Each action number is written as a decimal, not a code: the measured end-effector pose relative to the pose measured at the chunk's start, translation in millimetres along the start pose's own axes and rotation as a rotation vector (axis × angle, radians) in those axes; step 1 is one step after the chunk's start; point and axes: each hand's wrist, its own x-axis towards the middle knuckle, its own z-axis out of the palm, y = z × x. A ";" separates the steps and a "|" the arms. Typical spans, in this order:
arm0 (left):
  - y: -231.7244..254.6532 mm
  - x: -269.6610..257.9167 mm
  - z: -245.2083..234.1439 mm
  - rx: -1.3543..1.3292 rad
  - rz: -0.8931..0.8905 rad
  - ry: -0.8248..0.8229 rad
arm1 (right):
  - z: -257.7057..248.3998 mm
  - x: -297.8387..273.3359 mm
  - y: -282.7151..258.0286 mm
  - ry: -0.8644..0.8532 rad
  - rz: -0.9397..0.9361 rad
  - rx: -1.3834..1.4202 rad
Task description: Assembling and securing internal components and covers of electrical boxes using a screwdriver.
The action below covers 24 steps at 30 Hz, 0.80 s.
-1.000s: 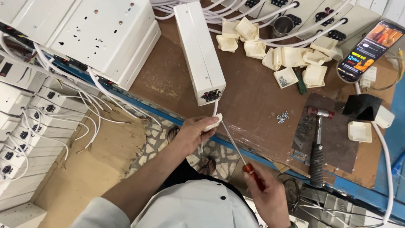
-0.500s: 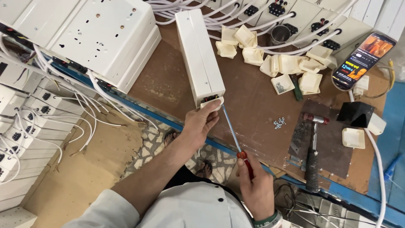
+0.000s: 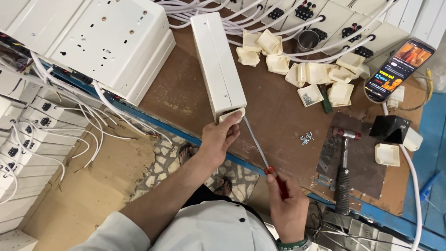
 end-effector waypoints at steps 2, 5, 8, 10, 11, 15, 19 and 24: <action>-0.7 -0.5 -0.6 0.018 0.009 -0.017 | 0.1 5.0 5.1 -0.113 0.350 0.209; 6.6 -7.6 3.0 0.078 -0.021 0.022 | -1.6 9.0 21.0 -0.321 0.638 0.687; 4.4 -4.8 3.1 0.076 -0.030 0.026 | 7.1 1.1 29.4 -0.323 0.555 0.746; 3.3 -4.2 1.9 0.065 -0.033 0.028 | 6.1 1.6 21.2 -0.273 0.552 0.681; 4.5 -3.0 1.4 0.056 -0.029 0.032 | 6.8 3.6 16.8 -0.228 0.544 0.620; 6.5 -5.7 3.5 0.060 -0.043 0.023 | -1.4 11.7 9.7 -0.294 0.808 0.794; 6.7 -5.8 3.5 0.065 -0.044 0.028 | 5.0 0.6 33.6 -0.321 0.686 0.811; 7.1 -5.7 4.3 0.074 -0.047 0.039 | -3.1 13.1 0.0 -0.259 0.657 0.673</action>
